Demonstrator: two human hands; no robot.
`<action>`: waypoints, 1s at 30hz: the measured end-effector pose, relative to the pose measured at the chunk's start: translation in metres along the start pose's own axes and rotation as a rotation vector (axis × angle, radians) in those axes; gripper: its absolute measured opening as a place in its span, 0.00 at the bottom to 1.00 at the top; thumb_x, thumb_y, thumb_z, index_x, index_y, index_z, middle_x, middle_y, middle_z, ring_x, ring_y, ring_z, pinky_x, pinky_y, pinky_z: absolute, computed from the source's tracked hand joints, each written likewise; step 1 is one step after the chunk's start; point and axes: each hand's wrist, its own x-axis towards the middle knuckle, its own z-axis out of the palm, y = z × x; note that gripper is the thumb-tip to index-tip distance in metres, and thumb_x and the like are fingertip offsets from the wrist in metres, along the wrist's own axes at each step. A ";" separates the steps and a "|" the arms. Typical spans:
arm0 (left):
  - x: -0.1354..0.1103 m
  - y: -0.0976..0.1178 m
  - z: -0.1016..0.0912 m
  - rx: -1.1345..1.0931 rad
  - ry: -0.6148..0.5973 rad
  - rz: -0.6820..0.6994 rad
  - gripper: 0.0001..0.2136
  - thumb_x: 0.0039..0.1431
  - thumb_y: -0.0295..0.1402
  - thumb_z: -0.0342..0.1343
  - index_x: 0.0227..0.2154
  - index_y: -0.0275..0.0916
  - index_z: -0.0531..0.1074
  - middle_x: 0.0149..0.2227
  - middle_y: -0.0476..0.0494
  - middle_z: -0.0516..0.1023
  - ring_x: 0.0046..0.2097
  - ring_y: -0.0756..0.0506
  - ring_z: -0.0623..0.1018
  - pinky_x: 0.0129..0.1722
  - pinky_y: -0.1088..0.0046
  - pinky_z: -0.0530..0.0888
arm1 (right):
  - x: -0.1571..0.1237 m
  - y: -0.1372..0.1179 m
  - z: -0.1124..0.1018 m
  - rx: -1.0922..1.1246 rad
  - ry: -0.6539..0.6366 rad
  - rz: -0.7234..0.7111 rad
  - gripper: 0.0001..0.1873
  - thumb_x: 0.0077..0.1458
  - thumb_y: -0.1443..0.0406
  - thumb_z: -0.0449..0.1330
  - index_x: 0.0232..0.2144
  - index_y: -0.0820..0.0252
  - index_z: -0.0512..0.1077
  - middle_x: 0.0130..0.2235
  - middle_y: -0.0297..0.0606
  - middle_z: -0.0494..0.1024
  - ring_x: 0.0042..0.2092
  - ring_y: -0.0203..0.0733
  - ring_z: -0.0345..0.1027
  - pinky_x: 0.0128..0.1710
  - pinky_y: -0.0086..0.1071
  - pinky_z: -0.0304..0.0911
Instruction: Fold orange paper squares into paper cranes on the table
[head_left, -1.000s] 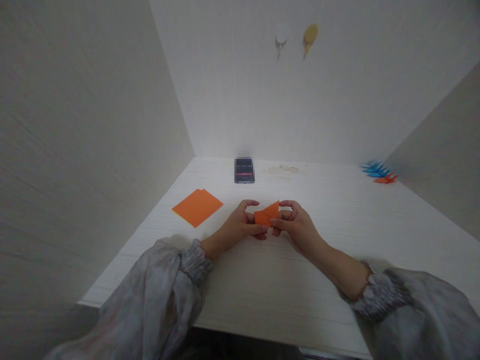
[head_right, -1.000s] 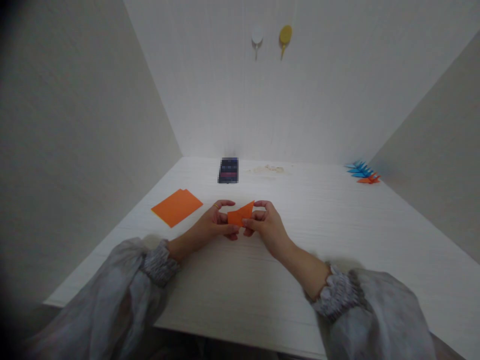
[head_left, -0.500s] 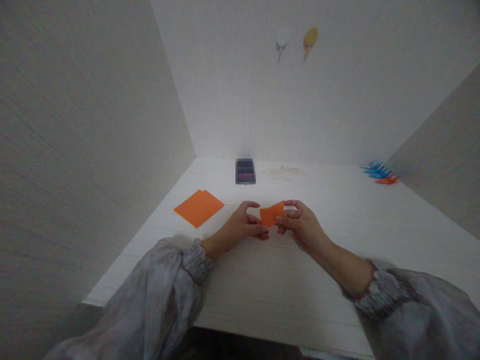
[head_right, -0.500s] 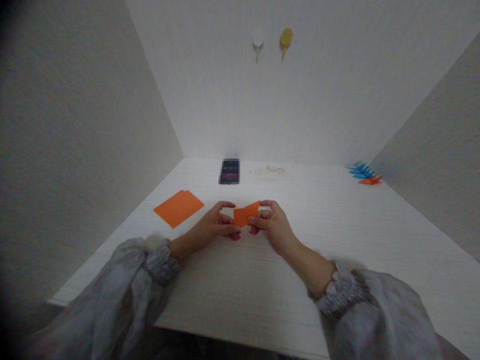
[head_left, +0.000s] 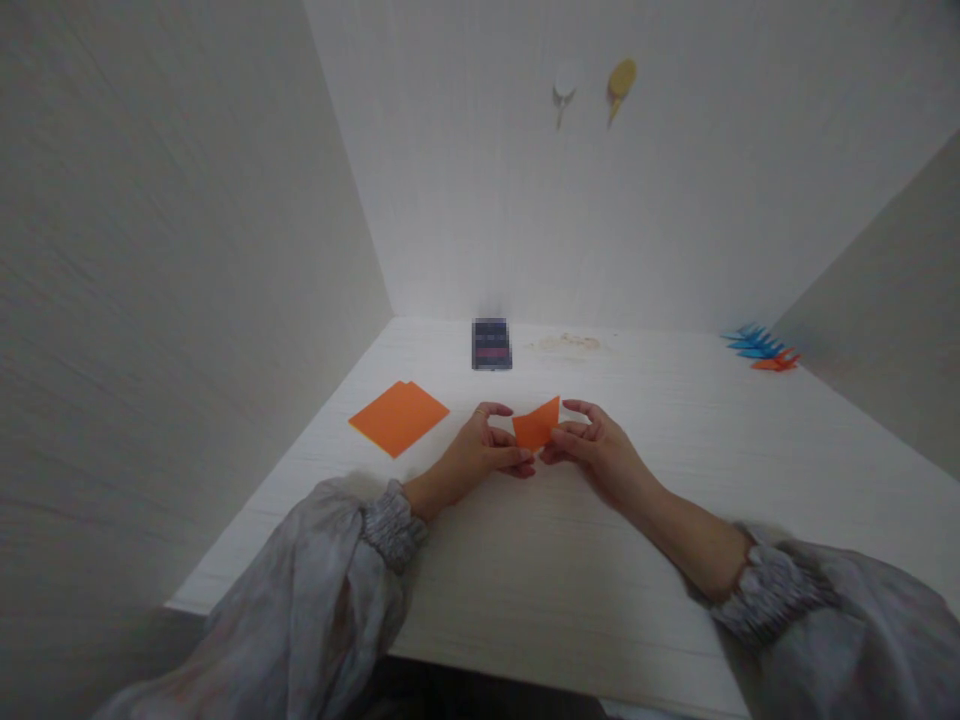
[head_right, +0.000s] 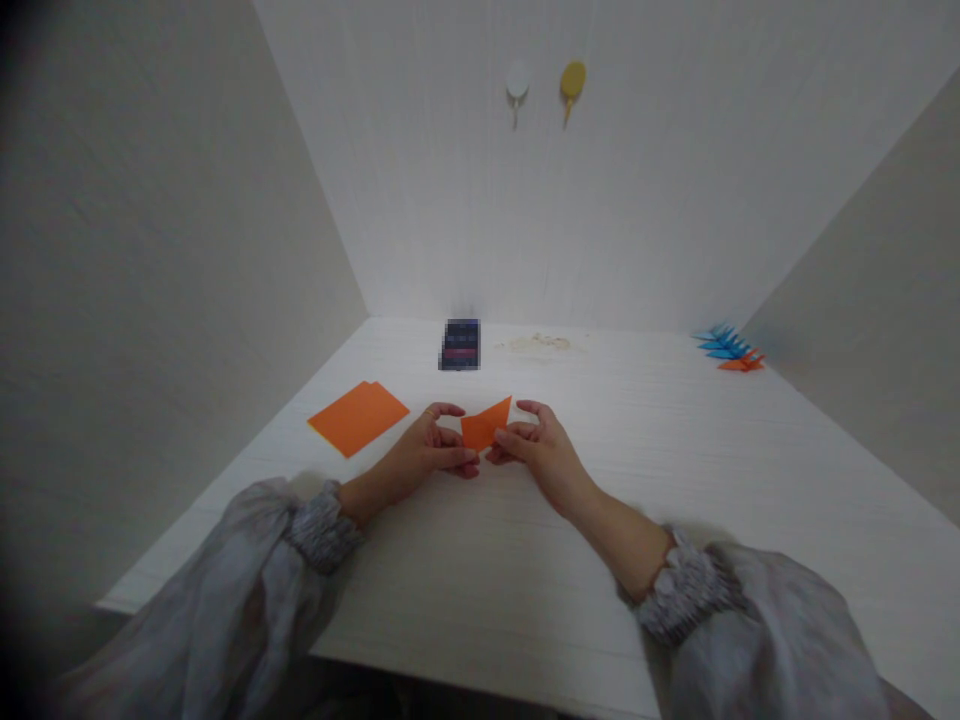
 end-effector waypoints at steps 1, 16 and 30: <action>0.000 0.000 0.000 -0.001 -0.004 0.004 0.27 0.40 0.29 0.62 0.40 0.37 0.51 0.23 0.47 0.75 0.25 0.47 0.76 0.31 0.66 0.73 | 0.000 0.001 0.002 -0.003 -0.001 0.000 0.30 0.37 0.68 0.65 0.42 0.58 0.53 0.26 0.32 0.75 0.25 0.38 0.70 0.29 0.35 0.63; -0.002 0.003 0.005 -0.031 -0.056 0.018 0.25 0.41 0.28 0.61 0.38 0.37 0.51 0.24 0.48 0.75 0.25 0.49 0.76 0.29 0.70 0.72 | -0.004 0.000 0.004 -0.051 0.013 0.020 0.28 0.40 0.65 0.62 0.42 0.61 0.53 0.22 0.34 0.76 0.21 0.39 0.69 0.24 0.34 0.64; -0.003 0.003 0.005 -0.010 -0.034 0.006 0.25 0.41 0.27 0.61 0.38 0.37 0.51 0.22 0.49 0.74 0.24 0.48 0.76 0.30 0.68 0.72 | -0.006 -0.004 0.003 -0.033 -0.027 0.042 0.32 0.46 0.63 0.57 0.51 0.61 0.46 0.21 0.34 0.75 0.23 0.44 0.71 0.26 0.39 0.65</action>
